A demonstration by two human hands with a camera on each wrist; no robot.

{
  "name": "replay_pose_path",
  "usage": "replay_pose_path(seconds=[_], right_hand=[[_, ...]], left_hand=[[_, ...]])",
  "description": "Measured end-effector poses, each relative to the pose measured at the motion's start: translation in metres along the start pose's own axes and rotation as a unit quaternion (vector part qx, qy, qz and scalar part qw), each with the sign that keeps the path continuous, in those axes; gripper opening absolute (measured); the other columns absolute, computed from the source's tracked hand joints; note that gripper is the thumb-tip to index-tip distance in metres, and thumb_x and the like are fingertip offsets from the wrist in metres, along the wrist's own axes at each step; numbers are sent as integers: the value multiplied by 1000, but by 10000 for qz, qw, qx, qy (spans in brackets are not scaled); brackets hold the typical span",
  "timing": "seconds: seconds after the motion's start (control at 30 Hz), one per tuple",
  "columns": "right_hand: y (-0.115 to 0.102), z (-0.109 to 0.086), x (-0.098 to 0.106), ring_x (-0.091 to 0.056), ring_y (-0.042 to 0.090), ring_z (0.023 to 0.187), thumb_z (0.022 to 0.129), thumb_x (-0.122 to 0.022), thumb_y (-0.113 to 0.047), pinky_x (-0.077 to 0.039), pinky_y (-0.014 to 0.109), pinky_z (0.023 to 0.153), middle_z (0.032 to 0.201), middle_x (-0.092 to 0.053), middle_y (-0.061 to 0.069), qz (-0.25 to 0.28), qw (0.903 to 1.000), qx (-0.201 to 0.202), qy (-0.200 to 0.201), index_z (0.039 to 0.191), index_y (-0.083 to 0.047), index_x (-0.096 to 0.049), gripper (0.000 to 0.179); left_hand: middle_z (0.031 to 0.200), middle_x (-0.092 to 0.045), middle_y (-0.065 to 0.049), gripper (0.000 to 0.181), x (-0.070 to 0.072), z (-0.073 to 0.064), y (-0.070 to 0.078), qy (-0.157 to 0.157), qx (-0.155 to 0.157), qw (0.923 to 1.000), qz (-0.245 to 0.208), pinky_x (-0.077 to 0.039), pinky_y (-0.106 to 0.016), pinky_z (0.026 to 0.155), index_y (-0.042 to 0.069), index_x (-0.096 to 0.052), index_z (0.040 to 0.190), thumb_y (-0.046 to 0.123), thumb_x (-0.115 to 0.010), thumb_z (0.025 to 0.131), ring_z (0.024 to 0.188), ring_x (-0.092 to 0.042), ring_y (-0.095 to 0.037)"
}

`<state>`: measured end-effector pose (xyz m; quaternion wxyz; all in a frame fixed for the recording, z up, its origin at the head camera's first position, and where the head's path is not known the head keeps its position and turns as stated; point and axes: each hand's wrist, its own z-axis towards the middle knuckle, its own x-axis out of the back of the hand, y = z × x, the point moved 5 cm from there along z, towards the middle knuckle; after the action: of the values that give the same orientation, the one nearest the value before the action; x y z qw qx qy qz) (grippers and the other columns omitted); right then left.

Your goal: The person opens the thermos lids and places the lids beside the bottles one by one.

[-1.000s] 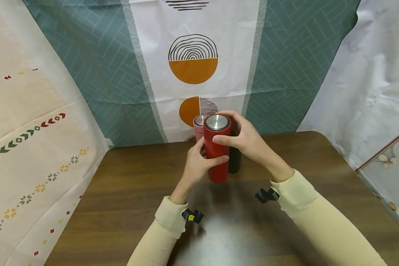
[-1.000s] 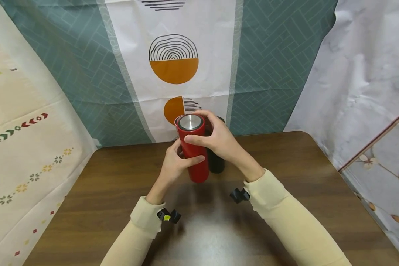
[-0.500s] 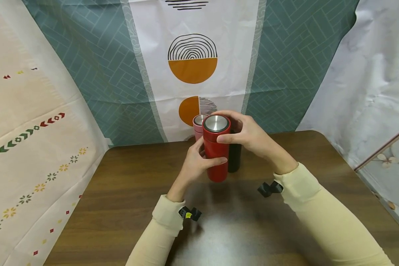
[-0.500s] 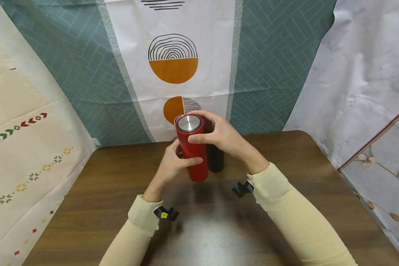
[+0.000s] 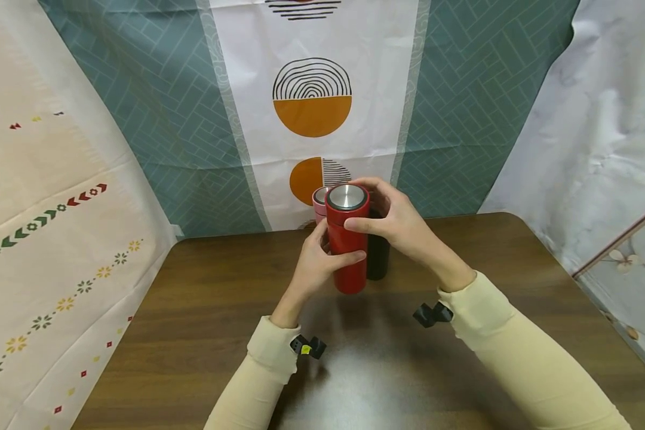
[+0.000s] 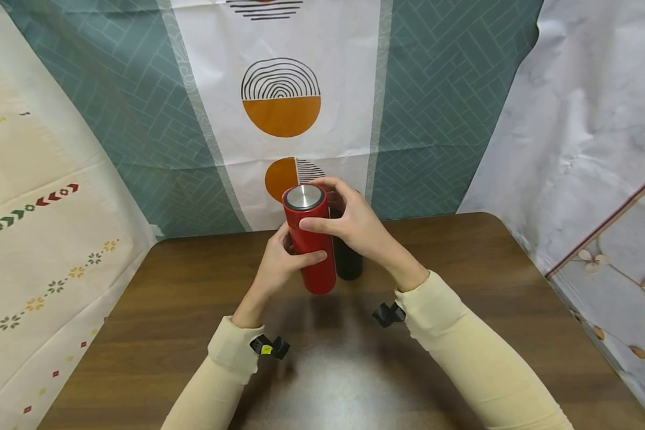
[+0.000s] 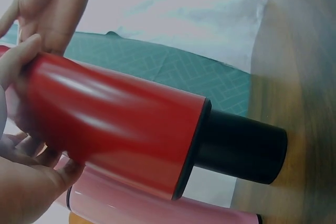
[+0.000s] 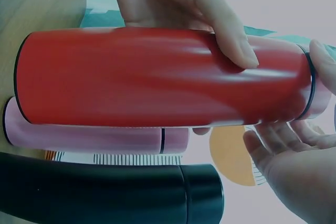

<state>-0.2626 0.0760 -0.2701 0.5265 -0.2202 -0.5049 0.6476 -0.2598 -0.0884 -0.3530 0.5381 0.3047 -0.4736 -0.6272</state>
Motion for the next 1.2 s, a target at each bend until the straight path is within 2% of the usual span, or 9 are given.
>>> replay_pose_path(seconds=[0.17,0.4,0.53,0.63,0.73,0.83,0.93,1.07,1.2], right_hand=[[-2,1,2,-61,26,120,90,-82,-18,-53,39,102,135,-61,5,36,9999,-17,-99,145,-15,-52,63],[-5,2,7,-61,30,122,92,-80,-20,-52,39,103,135,-63,9,262,9984,65,-502,147,-13,-53,61],[-4,2,5,-59,30,125,95,-76,-25,-52,40,105,139,-62,9,399,9965,144,-720,152,-14,-50,64],[-3,0,1,-57,28,128,94,-78,-31,-49,41,108,142,-59,8,354,9972,213,-627,156,-15,-45,71],[-5,-1,-3,-57,26,127,92,-81,-35,-47,46,110,141,-57,6,101,9989,323,-316,154,-14,-44,75],[-6,-2,-5,-59,25,122,90,-82,-31,-48,50,107,138,-58,5,-152,9993,350,39,150,-13,-47,71],[-7,-2,-6,-60,24,120,91,-81,-24,-50,50,106,136,-59,5,-196,9991,319,211,147,-12,-49,66],[-7,-1,-4,-61,26,119,91,-81,-20,-50,49,105,134,-61,6,-75,9994,294,184,146,-12,-50,64],[-6,0,0,-61,27,121,91,-82,-22,-52,41,104,135,-61,7,153,9996,231,-76,146,-13,-52,63]], left_hand=[[133,-63,-2,64,0,0,1,55,-11,10000,-52,-54,-48,102,18,-52,142,19,-83,86,118,-63,-26],[130,-66,-4,62,2,0,4,-196,-185,9996,-103,-55,-47,99,18,-56,143,16,-82,86,115,-65,-28],[128,-67,-4,62,3,-2,4,-209,-197,9995,-88,-56,-47,97,20,-57,143,17,-81,86,113,-65,-28],[129,-66,-4,63,4,-1,5,-108,-230,9996,-85,-56,-47,96,20,-55,144,18,-81,86,112,-65,-28],[132,-64,-4,64,4,0,5,-2,-265,9996,-91,-56,-48,97,19,-54,144,18,-81,86,114,-65,-28],[133,-64,-3,65,5,0,4,68,-249,9996,-96,-55,-48,99,20,-54,144,17,-81,86,115,-65,-27],[133,-64,-3,66,4,0,5,76,-239,9997,-80,-55,-48,100,20,-54,144,17,-82,85,116,-64,-27],[133,-64,-3,67,3,0,6,-7,-206,9997,-97,-55,-48,100,19,-53,146,17,-82,86,116,-64,-27],[133,-64,-3,67,3,-1,7,-140,-188,9996,-163,-54,-48,100,19,-53,146,15,-81,85,116,-64,-27]])
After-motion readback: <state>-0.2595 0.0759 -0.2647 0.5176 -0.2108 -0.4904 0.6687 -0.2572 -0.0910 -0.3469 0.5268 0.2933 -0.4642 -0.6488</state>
